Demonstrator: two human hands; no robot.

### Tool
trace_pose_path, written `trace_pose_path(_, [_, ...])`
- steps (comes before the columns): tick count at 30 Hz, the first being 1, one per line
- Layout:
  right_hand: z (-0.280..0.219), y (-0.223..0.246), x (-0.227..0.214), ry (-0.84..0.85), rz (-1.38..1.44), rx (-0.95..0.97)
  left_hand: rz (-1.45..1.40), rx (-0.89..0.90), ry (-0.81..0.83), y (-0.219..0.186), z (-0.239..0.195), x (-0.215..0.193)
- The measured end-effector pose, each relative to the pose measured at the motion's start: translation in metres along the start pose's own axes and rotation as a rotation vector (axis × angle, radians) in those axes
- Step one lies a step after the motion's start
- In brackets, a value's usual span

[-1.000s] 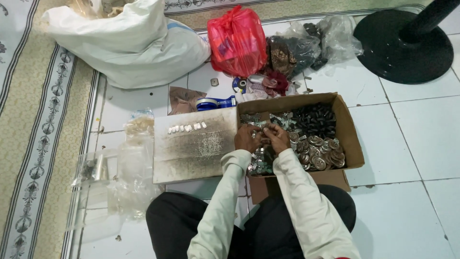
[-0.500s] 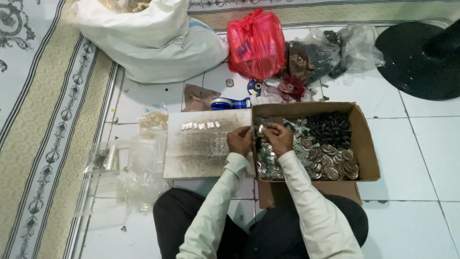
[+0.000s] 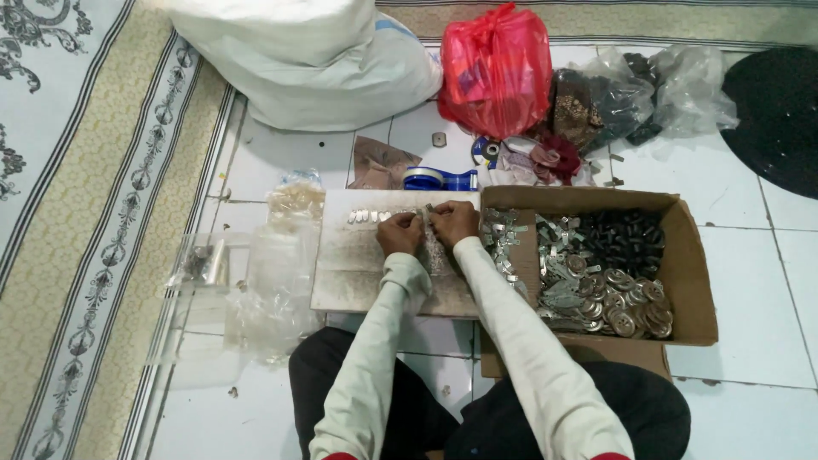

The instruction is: Arranging small metal components into rows on a template board

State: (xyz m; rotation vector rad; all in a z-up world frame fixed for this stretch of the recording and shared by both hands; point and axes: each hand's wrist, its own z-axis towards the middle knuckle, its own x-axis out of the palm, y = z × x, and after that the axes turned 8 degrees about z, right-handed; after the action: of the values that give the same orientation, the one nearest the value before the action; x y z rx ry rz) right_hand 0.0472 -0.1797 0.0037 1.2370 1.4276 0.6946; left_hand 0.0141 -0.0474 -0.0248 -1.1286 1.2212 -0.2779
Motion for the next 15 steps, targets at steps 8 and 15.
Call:
trace_pose_path(8, [-0.041, 0.036, -0.012, -0.013, 0.096, -0.006, 0.011, 0.042, 0.019, -0.014, -0.009, -0.013])
trace_pose_path(15, [-0.065, 0.049, -0.021, -0.019, 0.170, 0.050, 0.038, 0.192, -0.001, -0.031, -0.031, -0.029])
